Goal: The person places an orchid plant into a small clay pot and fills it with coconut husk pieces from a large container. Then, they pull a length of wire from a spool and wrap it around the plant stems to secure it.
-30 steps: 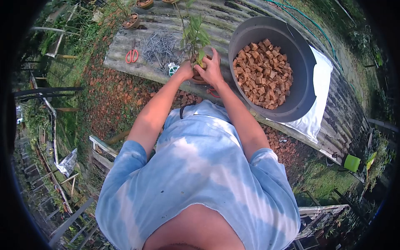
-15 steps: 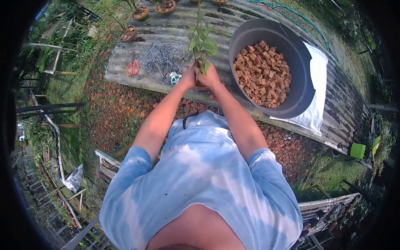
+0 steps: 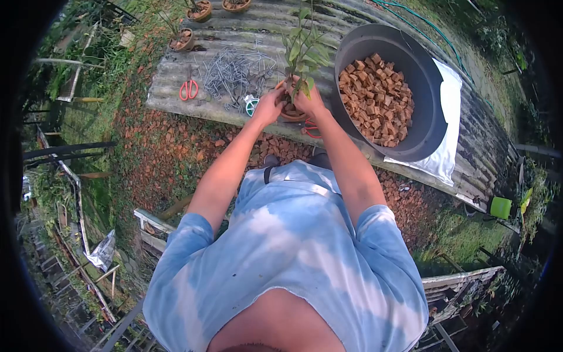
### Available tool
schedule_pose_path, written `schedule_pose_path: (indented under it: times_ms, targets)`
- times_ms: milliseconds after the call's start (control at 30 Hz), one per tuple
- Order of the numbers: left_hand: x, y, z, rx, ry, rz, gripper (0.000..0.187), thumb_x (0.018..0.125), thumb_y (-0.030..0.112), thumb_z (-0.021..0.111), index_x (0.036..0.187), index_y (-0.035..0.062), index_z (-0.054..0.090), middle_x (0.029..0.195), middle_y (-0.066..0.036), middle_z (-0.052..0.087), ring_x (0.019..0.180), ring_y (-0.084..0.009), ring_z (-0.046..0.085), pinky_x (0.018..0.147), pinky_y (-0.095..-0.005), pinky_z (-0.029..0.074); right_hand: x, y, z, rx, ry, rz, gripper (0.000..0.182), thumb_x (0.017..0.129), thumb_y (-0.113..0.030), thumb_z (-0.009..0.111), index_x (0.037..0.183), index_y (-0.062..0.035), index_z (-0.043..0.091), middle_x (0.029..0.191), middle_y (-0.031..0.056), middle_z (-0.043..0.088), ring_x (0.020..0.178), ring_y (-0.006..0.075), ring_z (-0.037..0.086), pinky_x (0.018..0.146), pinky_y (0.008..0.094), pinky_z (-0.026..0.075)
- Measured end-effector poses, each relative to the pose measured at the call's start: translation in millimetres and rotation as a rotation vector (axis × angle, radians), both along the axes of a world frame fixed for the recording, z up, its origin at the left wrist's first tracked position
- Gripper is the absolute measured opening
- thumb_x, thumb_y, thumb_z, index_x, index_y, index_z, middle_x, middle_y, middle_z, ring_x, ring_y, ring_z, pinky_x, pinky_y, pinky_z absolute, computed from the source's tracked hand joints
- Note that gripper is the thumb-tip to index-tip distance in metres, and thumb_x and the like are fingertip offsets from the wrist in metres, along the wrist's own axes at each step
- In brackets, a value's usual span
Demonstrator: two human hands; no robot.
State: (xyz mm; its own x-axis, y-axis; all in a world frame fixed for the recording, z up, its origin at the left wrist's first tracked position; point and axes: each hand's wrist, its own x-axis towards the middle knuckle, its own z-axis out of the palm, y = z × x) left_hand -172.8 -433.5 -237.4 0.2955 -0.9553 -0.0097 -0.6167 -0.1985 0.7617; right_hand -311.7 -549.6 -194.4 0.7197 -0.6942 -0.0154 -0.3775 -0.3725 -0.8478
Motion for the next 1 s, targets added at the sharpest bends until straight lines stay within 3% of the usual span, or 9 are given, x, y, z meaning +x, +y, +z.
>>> schedule_pose_path:
  times_ms: [267,367,400,567,700,800,900,933,1000]
  targets:
    - [-13,-17,1,-0.120,-0.005,0.103,0.061,0.086,0.010,0.070,0.143,0.0035,0.050,0.128,-0.024,0.063,0.113,-0.0432,0.062,0.095,-0.0476,0.050,-9,-7,1,-0.061,-0.049,0.119,0.033,0.102,-0.030,0.063,0.117,-0.0002,0.061,0.101,0.0204,0.070,0.095,0.0355,0.068,0.082,0.0432,0.052]
    - [-17,-18,17,-0.039,0.118,0.014,0.067,0.083,0.012,0.070,0.145,0.0039,0.045,0.128,-0.025,0.062,0.114,-0.0435,0.062,0.097,-0.0464,0.050,-6,-16,-25,-0.054,-0.116,0.127,0.034,0.095,-0.028,0.064,0.118,-0.0032,0.062,0.096,0.0234,0.069,0.091,0.0458,0.064,0.082,0.0510,0.050]
    - [-18,-20,22,-0.066,0.142,0.035,0.068,0.083,0.012,0.071,0.145,0.0037,0.045,0.129,-0.025,0.062,0.115,-0.0434,0.061,0.098,-0.0459,0.050,-1,-22,-40,-0.062,0.078,0.141,0.044,0.093,-0.032,0.063,0.130,-0.0084,0.059,0.116,0.0240,0.065,0.108,0.0477,0.057,0.093,0.0549,0.046]
    - [-48,-15,63,-0.147,0.106,0.226,0.064,0.082,0.010,0.070,0.142,0.0023,0.049,0.132,-0.024,0.062,0.120,-0.0437,0.060,0.101,-0.0442,0.048,5,-32,-80,-0.163,0.152,0.297,0.056,0.091,-0.041,0.061,0.139,-0.0122,0.055,0.141,0.0190,0.052,0.129,0.0467,0.040,0.106,0.0555,0.037]
    - [-43,-15,48,-0.199,0.009,0.183,0.058,0.081,0.009,0.069,0.137,0.0013,0.054,0.133,-0.024,0.061,0.123,-0.0439,0.058,0.103,-0.0442,0.048,-4,-15,-17,-0.189,0.209,0.344,0.059,0.091,-0.047,0.060,0.139,-0.0110,0.056,0.151,0.0181,0.045,0.139,0.0473,0.030,0.112,0.0551,0.030]
    - [-40,-14,32,-0.251,-0.151,0.170,0.055,0.081,0.009,0.072,0.134,0.0013,0.058,0.128,-0.020,0.065,0.119,-0.0392,0.062,0.101,-0.0414,0.049,-24,-10,13,-0.352,0.272,0.387,0.058,0.090,-0.046,0.064,0.133,-0.0073,0.061,0.145,0.0198,0.055,0.136,0.0453,0.041,0.108,0.0536,0.038]
    - [-37,-18,16,-0.242,0.004,0.202,0.057,0.080,0.013,0.078,0.132,0.0021,0.060,0.127,-0.016,0.066,0.113,-0.0330,0.067,0.097,-0.0379,0.052,-67,-27,116,0.015,0.427,0.553,0.044,0.095,-0.036,0.065,0.125,-0.0033,0.066,0.123,0.0166,0.070,0.116,0.0346,0.064,0.095,0.0458,0.051]
    - [-38,-18,26,-0.158,0.009,0.184,0.068,0.076,0.025,0.083,0.135,0.0028,0.059,0.135,-0.022,0.060,0.126,-0.0424,0.055,0.106,-0.0460,0.045,-85,-35,110,0.249,0.177,0.477,0.037,0.100,-0.031,0.061,0.121,-0.0008,0.066,0.114,0.0128,0.072,0.104,0.0273,0.068,0.086,0.0380,0.054]
    - [-33,-22,5,-0.129,0.063,0.243,0.071,0.075,0.025,0.084,0.135,-0.0005,0.058,0.135,-0.024,0.060,0.126,-0.0412,0.056,0.106,-0.0448,0.045,-117,-61,108,0.521,-0.108,0.228,0.030,0.108,-0.024,0.053,0.116,0.0013,0.066,0.105,0.0078,0.073,0.094,0.0161,0.070,0.077,0.0286,0.055]
